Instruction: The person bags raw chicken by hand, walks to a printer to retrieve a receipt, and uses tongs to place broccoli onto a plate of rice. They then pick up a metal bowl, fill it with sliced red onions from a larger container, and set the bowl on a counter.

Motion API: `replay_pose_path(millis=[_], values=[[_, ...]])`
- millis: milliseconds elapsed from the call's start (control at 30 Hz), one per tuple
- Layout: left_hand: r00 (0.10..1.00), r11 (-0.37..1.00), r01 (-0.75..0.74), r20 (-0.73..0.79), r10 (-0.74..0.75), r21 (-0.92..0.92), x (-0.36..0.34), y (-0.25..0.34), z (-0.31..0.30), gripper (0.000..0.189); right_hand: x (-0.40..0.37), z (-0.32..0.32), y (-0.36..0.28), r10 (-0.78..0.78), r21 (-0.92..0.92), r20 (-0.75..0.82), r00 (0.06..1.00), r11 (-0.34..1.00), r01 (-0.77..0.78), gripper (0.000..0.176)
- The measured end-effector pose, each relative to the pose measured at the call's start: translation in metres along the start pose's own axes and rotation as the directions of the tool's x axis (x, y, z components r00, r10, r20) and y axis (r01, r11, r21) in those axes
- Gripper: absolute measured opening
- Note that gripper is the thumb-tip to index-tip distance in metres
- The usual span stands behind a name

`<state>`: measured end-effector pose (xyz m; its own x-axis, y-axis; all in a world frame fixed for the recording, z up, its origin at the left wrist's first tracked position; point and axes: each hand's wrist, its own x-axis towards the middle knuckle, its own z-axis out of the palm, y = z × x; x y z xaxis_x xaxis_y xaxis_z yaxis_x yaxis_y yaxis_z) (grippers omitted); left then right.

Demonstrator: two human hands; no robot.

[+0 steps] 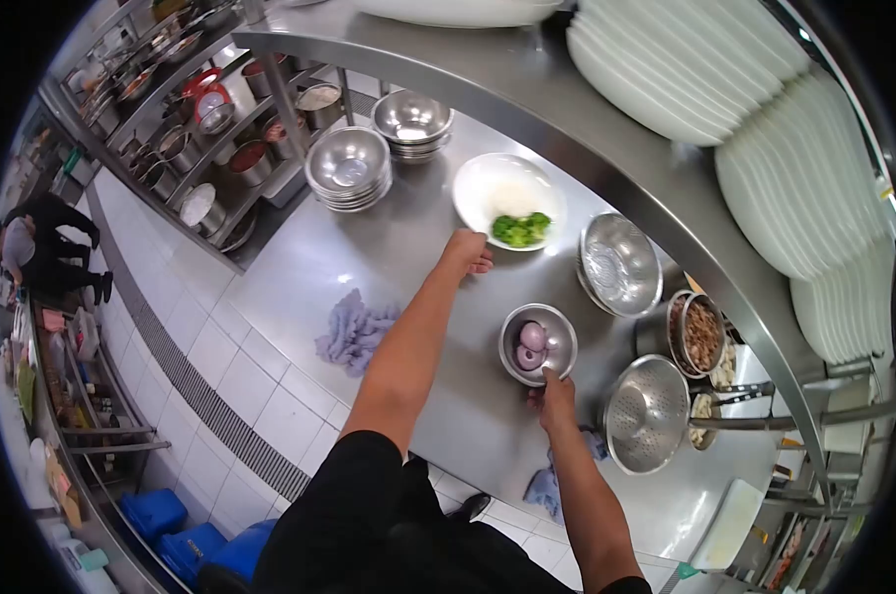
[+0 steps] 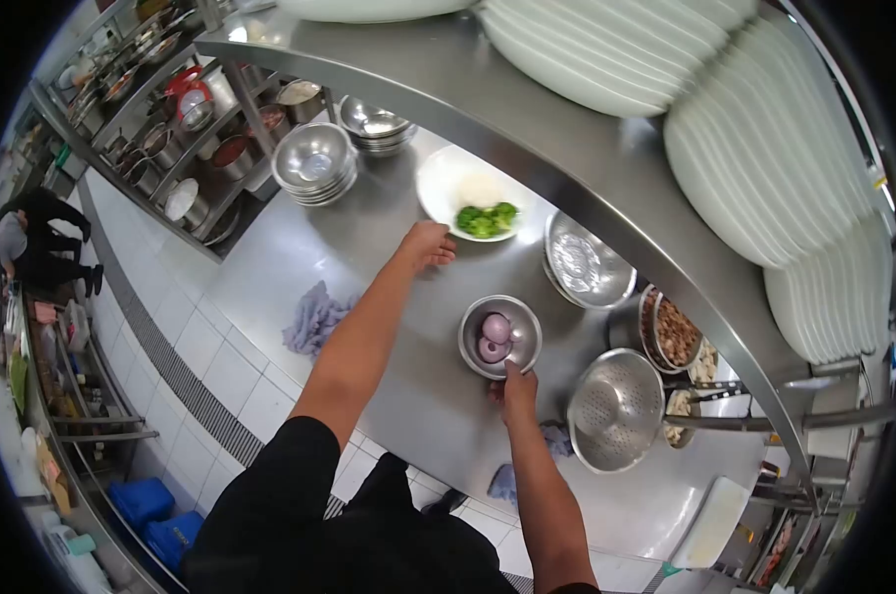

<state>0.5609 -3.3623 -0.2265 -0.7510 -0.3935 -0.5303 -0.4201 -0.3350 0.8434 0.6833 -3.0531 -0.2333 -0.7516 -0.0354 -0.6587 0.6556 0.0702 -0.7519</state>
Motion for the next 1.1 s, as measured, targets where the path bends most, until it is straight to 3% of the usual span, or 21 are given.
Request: replay_pose_path(millis=[33, 67, 100, 133, 167, 233, 300, 367, 433, 500, 567, 600, 667, 700, 733, 767, 800, 867, 933, 1000, 1100], values=[[0.993, 0.965, -0.109, -0.019, 0.117, 0.239, -0.007, 0.007, -0.012, 0.019, 0.005, 0.012, 0.0, 0.012, -0.006, 0.013, 1.0, 1.0, -0.012, 0.035], [0.742, 0.613, -0.319, -0.212, 0.636, 0.722, -0.004, 0.009, -0.031, 0.021, 0.01, 0.025, -0.004, -0.003, -0.015, -0.022, 1.0, 1.0, 0.003, 0.028], [0.602, 0.601, -0.344, -0.321, 0.731, 0.721, -0.005, 0.011, -0.063, 0.022, 0.017, 0.036, -0.009, -0.022, -0.021, -0.061, 0.998, 1.0, 0.02, 0.021], [0.243, 0.442, -0.467, -0.37, 0.897, 0.766, -0.019, 0.024, -0.1, 0.026, 0.02, 0.047, -0.015, -0.019, -0.015, -0.061, 0.998, 1.0, 0.018, 0.021], [0.315, 0.583, -0.345, -0.495, 0.81, 0.736, -0.027, 0.043, -0.138, 0.033, 0.018, 0.058, -0.021, 0.0, 0.043, -0.003, 1.0, 0.999, 0.0, 0.023], [0.166, 0.661, -0.119, -0.641, 0.749, 0.741, -0.062, 0.084, -0.182, 0.044, 0.007, 0.081, -0.032, 0.03, 0.149, 0.126, 0.992, 0.988, -0.049, 0.026], [0.134, 0.699, -0.006, -0.692, 0.71, 0.715, -0.046, 0.096, -0.222, 0.043, -0.012, 0.091, -0.04, 0.07, 0.152, 0.158, 0.985, 0.984, -0.094, 0.04], [0.533, 0.62, 0.106, -0.571, 0.625, 0.778, -0.039, 0.102, -0.245, 0.038, -0.023, 0.076, -0.022, -0.214, -0.085, 0.223, 0.951, 0.968, 0.238, 0.05], [0.509, 0.585, 0.118, -0.555, 0.658, 0.803, -0.035, 0.107, -0.248, 0.03, -0.043, 0.036, 0.001, -0.498, -0.474, 0.279, 0.821, 0.672, 0.569, 0.057], [0.462, 0.507, 0.113, -0.496, 0.735, 0.855, -0.029, 0.111, -0.25, 0.026, -0.092, -0.008, 0.013, -0.692, -0.702, 0.336, 0.639, 0.269, 0.66, 0.044], [0.418, 0.473, 0.1, -0.469, 0.778, 0.875, -0.044, 0.125, -0.238, 0.025, -0.141, -0.045, 0.021, -0.732, -0.917, 0.359, 0.579, -0.16, 0.365, 0.047], [0.37, 0.435, 0.087, -0.435, 0.821, 0.896, -0.052, 0.134, -0.233, 0.024, -0.148, -0.065, 0.046, -0.734, -0.916, 0.361, 0.576, -0.163, 0.367, 0.047], [0.345, 0.435, 0.029, -0.417, 0.841, 0.9, -0.062, 0.148, -0.229, 0.026, -0.146, -0.099, 0.101, -0.762, -0.964, 0.202, 0.615, -0.266, -0.014, 0.042], [0.32, 0.434, -0.032, -0.402, 0.858, 0.9, -0.066, 0.153, -0.224, 0.03, -0.137, -0.107, 0.109, -0.767, -0.967, 0.187, 0.614, -0.254, -0.023, 0.042], [0.315, 0.427, -0.042, -0.394, 0.863, 0.903, -0.071, 0.154, -0.221, 0.03, -0.125, -0.117, 0.114, -0.686, -0.997, 0.067, 0.725, -0.02, 0.073, 0.039], [0.277, 0.448, -0.178, -0.392, 0.877, 0.876, -0.081, 0.149, -0.217, 0.035, -0.118, -0.126, 0.122, -0.56, -0.965, -0.023, 0.828, 0.229, 0.129, 0.036], [0.237, 0.455, -0.315, -0.395, 0.888, 0.833, -0.09, 0.142, -0.213, 0.041, -0.104, -0.128, 0.118, -0.658, -0.926, 0.034, 0.752, 0.262, 0.271, 0.033], [0.532, 0.663, -0.563, -0.398, 0.747, 0.493, -0.097, 0.097, -0.207, 0.049, -0.098, -0.105, 0.07, -0.506, -0.554, -0.026, 0.862, 0.725, 0.408, 0.037], [0.791, 0.837, -0.493, -0.276, 0.545, 0.239, -0.156, 0.054, -0.164, 0.049, -0.086, -0.076, 0.037, -0.525, -0.299, -0.062, 0.849, 0.821, 0.486, 0.043], [0.879, 0.894, -0.435, -0.163, 0.448, 0.108, -0.229, 0.008, -0.105, 0.054, -0.085, -0.035, 0.0, -0.689, -0.337, -0.096, 0.718, 0.701, 0.628, 0.049], [0.918, 0.914, -0.397, 0.021, 0.397, 0.087, -0.292, -0.051, -0.051, 0.066, -0.151, 0.026, -0.098, -0.755, -0.28, 0.231, 0.613, 0.552, 0.786, 0.037]])
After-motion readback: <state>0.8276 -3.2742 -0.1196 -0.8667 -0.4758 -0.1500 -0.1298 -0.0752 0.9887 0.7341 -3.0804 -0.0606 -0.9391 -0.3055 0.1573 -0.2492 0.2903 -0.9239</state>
